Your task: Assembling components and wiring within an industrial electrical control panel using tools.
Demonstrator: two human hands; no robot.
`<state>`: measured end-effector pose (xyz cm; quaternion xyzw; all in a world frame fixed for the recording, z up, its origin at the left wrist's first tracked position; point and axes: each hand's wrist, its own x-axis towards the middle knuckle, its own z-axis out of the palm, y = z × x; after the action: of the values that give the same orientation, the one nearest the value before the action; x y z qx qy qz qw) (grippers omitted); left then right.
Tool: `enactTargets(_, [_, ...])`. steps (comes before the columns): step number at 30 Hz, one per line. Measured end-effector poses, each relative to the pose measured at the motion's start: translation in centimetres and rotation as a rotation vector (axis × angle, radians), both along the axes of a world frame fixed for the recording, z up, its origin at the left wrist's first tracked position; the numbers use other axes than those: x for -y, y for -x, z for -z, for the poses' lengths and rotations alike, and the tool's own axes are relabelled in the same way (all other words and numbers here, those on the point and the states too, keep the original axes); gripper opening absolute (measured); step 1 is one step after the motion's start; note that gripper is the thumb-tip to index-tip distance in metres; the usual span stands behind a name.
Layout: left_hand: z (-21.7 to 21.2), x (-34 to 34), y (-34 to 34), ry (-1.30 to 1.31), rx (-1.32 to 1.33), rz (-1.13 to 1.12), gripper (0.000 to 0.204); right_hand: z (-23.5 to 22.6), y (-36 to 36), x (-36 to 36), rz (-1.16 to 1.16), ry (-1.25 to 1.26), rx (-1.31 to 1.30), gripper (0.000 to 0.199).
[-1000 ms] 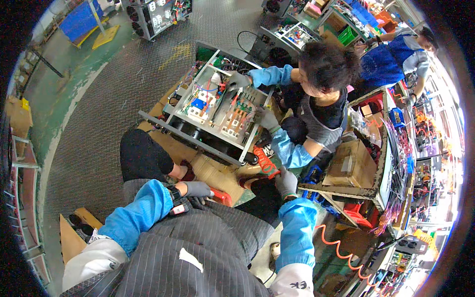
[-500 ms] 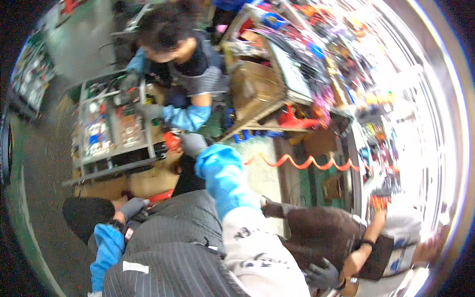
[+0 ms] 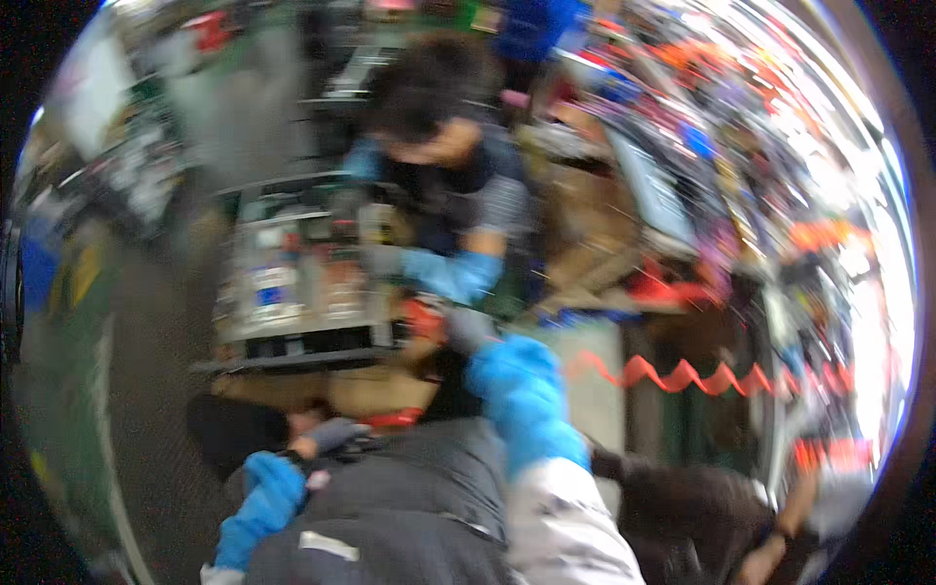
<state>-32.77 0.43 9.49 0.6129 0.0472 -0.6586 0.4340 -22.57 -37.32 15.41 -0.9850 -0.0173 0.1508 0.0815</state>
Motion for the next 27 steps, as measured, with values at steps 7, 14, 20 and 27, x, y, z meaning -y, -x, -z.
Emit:
enactTargets(7, [0.3,3.1,-0.1,0.126,0.267,0.127,0.043,0.9,3.1,4.1,0.039,0.004,0.159,0.018])
enactTargets(14, [0.1,2.0,0.9,0.048,0.093,0.019,0.037,1.5,2.3,2.7,-0.014,0.001,0.246,0.018])
enactTargets(20, [2.9,1.0,2.1,0.009,0.377,-0.041,0.035,1.4,3.4,4.9,0.060,0.029,-0.004,0.017])
enactTargets(27, [0.9,4.1,-1.9,-0.159,0.335,0.033,0.041,0.9,2.0,1.3,0.094,-0.226,-0.027,0.018])
